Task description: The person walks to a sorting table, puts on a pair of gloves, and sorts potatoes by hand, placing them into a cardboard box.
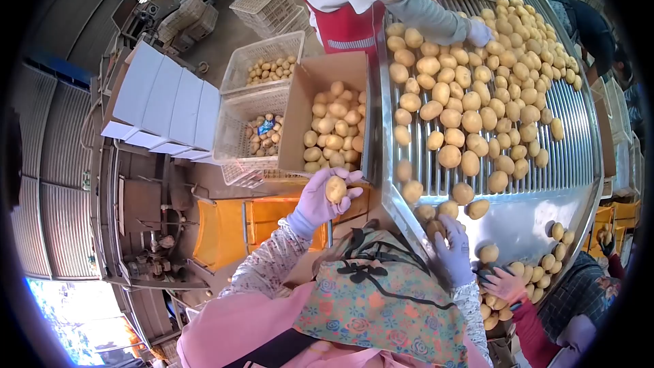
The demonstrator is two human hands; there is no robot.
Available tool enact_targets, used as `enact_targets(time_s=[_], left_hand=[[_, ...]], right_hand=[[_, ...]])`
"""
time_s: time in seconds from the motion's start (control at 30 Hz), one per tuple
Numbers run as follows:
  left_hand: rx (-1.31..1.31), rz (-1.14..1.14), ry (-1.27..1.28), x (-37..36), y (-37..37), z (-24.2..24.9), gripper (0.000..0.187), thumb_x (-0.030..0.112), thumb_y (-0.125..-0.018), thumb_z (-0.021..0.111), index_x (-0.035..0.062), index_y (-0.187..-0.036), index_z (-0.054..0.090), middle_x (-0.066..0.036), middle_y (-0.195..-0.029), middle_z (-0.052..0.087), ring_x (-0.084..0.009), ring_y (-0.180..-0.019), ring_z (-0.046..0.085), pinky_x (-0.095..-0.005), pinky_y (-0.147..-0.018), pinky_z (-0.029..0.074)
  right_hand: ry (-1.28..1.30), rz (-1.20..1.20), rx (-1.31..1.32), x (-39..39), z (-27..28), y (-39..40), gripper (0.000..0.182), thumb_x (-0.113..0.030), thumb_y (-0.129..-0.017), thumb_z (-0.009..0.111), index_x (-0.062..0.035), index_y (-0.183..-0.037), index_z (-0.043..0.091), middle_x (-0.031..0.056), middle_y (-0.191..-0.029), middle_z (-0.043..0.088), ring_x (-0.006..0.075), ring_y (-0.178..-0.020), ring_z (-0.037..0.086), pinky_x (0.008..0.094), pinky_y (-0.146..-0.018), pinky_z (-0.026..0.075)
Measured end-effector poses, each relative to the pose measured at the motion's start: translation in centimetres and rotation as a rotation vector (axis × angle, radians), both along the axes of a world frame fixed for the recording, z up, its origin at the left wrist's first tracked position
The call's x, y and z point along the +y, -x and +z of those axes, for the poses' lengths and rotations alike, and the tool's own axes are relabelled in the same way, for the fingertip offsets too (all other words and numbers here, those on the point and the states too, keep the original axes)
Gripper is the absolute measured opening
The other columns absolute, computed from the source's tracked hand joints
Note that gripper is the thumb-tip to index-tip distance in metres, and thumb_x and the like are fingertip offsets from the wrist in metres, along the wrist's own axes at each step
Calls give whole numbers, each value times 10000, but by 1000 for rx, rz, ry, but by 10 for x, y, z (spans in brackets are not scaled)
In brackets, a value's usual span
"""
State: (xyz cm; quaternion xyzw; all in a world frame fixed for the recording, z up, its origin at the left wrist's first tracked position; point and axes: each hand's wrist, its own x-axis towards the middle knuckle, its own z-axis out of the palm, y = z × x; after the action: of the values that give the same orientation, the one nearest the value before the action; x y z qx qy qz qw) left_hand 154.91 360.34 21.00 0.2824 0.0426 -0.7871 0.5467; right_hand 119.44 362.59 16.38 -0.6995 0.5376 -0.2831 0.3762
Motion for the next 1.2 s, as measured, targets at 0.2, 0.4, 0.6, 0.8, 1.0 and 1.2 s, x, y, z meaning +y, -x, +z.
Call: enact_targets(time_s=[0.2,0.4,0.6,0.8,1.0,1.2], left_hand=[[-181,-151,89,26,-27,-55,191,226,-980,530,54,-1019,602,-123,-917,639,-195,-593,562,-222,-401,383],[-532,-44,-208,88,-94,-81,227,241,-959,490,55,-925,615,-90,-728,614,-163,-468,506,-234,-335,293],[-772,3,-659,143,-136,-97,272,326,-926,514,83,-902,633,-71,-693,631,-163,-461,503,-255,-369,315],[-494,245,-653,165,-147,-170,354,386,-943,553,47,-980,647,-107,-806,667,-223,-656,618,-293,-515,486],[-2012,-211,-155,136,-93,-144,574,346,-929,635,-18,-1357,516,-248,-1370,511,-399,-1278,456,-479,-1102,347],[-2223,-399,896,42,-17,-84,590,287,-890,632,-10,-1380,489,-268,-1423,456,-465,-1338,387,-537,-1125,305]], right_hand=[[-42,-40,-20,14,-1,20,379,-61,-866,621,15,-1238,608,198,-1233,627,332,-1142,602,388,-1000,463],[-68,-75,16,33,-9,66,374,-70,-922,584,7,-1288,580,175,-1255,623,303,-1163,589,388,-1008,451],[-149,-205,50,52,-24,93,349,-78,-937,561,5,-1274,593,174,-1295,601,298,-1217,555,386,-1028,436],[-124,-102,61,55,-1,50,348,-98,-906,599,-33,-1247,625,181,-1266,612,314,-1182,572,400,-1011,458],[252,-48,400,72,-8,78,366,-191,-833,666,-109,-1190,657,143,-1278,608,350,-1134,572,457,-973,459],[-9,-587,902,129,-10,104,634,-436,-806,655,-189,-1380,548,179,-1495,401,424,-1313,379,639,-1069,265]])
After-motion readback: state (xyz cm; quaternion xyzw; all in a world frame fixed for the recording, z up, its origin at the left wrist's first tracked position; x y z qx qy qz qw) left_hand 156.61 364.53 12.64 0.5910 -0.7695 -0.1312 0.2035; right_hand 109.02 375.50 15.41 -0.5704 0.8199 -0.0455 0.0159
